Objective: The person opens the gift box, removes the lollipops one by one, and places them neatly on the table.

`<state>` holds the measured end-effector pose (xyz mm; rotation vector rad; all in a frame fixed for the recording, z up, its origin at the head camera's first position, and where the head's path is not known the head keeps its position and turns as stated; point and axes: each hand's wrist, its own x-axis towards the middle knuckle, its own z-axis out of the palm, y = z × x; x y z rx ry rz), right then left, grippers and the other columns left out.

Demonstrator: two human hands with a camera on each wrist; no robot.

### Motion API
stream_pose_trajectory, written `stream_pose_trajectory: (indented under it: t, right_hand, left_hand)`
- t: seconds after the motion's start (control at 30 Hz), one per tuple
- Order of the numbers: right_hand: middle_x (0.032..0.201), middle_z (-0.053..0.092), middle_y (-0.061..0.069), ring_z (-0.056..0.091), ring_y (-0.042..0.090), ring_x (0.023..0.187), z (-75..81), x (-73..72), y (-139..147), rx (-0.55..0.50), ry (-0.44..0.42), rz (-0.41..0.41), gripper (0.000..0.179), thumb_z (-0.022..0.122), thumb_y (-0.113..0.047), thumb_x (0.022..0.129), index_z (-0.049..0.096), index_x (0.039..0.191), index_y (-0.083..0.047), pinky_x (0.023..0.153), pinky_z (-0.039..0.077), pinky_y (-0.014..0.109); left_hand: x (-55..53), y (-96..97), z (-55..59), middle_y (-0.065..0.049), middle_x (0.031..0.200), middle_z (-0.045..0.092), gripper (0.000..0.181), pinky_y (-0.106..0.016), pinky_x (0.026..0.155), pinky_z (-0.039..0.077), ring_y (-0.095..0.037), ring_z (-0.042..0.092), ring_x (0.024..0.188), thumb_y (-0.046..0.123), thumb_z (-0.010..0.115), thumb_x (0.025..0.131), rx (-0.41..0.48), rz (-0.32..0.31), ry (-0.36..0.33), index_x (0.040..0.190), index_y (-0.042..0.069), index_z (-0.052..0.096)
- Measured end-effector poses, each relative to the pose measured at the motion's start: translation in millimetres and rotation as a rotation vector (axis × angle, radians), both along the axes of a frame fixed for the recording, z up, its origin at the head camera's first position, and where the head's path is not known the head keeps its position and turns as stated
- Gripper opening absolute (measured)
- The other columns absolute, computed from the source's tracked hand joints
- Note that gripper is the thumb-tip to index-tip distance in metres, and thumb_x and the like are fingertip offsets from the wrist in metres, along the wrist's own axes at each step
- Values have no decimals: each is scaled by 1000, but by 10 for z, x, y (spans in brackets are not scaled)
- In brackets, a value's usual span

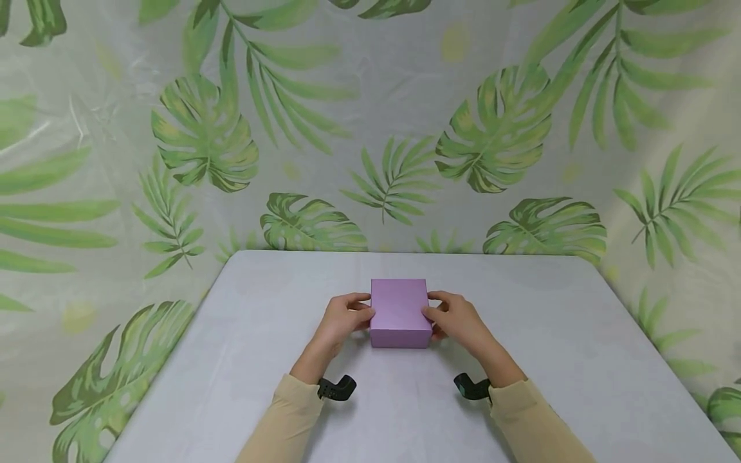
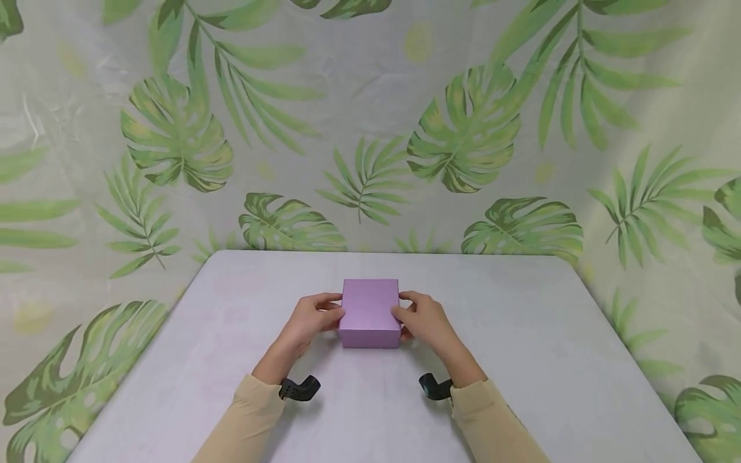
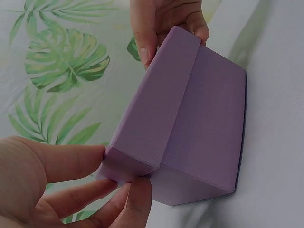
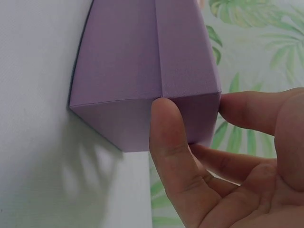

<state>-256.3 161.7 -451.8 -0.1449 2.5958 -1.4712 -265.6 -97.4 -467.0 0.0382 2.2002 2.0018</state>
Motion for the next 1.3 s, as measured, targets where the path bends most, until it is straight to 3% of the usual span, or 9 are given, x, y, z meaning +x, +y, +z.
stream_pose_trajectory:
  t: [0.27,0.53,0.8,1.03,1.3]
  right_hand:
    - [90,67,12,69,22,64,45,32,1,16,49,1,55,65,-23,98,48,146,0,62,59,42]
    - [96,65,15,69,20,66,128,37,-20,36,66,5,61,65,-26,98,43,150,-4,66,60,42]
    - [97,67,12,69,22,69,220,111,-55,43,120,17,63,66,-27,98,40,153,-8,64,60,37]
    - [103,68,10,69,21,80,294,179,-90,59,180,17,67,65,-31,98,37,156,-12,64,58,33]
    - [111,67,10,69,23,92,353,271,-132,68,215,3,68,66,-34,98,36,156,-18,68,58,35]
  left_hand:
    - [44,15,81,-18,104,64,41,-39,80,59,-21,68,83,4,70,92,-2,20,21,132,-2,63]
    - [111,45,242,-15,106,64,38,-43,80,59,-23,68,87,15,63,98,-82,60,64,133,2,63]
    - [203,77,400,-13,110,63,43,-34,75,59,-21,63,89,16,63,97,-165,89,132,137,2,61]
    - [287,92,522,-8,112,63,47,-35,72,54,-23,61,99,24,64,97,-299,113,227,141,8,59]
    - [377,97,644,-9,116,65,45,-42,80,54,-25,61,106,26,62,99,-308,146,249,140,9,59]
